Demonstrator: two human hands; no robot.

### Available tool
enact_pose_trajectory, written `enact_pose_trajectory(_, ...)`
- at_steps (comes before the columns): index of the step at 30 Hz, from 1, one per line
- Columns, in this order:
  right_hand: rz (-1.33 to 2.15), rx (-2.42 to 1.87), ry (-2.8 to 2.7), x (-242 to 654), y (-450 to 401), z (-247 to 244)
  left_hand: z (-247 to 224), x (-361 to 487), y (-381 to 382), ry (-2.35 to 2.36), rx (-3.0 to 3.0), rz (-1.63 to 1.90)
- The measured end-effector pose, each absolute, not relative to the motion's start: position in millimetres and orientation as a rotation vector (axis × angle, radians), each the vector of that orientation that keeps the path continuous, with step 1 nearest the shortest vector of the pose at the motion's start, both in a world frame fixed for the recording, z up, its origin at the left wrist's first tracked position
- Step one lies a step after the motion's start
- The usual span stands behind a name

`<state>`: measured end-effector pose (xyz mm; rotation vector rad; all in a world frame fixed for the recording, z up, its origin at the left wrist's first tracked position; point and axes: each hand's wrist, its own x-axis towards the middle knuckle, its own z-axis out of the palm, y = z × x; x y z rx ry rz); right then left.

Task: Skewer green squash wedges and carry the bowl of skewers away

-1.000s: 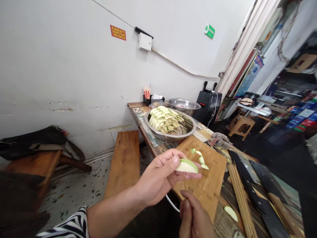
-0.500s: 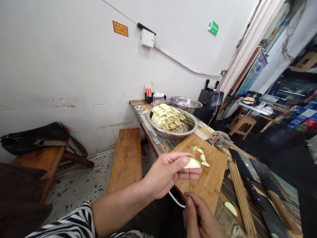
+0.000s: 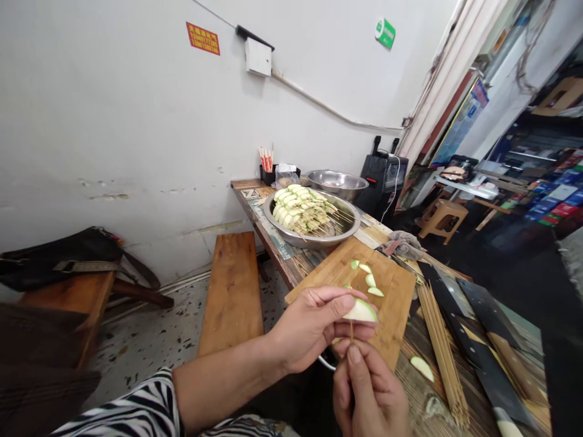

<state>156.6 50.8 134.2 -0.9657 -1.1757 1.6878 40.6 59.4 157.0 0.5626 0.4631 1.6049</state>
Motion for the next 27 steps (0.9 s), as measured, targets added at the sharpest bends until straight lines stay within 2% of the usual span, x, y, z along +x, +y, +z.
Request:
enact_pose_trajectory(12, 1.496, -0.840, -1.430, 168.7, 83.4, 103.4, 155.4, 42.8, 57.6, 0.381, 0.654, 1.619)
enact_pose_trajectory(22, 1.115, -0.717, -1.877, 171.0, 75.0, 69.8, 145.3, 10.1, 66.8, 0.728, 0.485, 1.836)
enact_pose_trajectory(27, 1.107, -0.799, -1.768, 165.2, 77.1, 70.0, 129.9, 22.2, 75.6, 0.837, 0.478, 1.721)
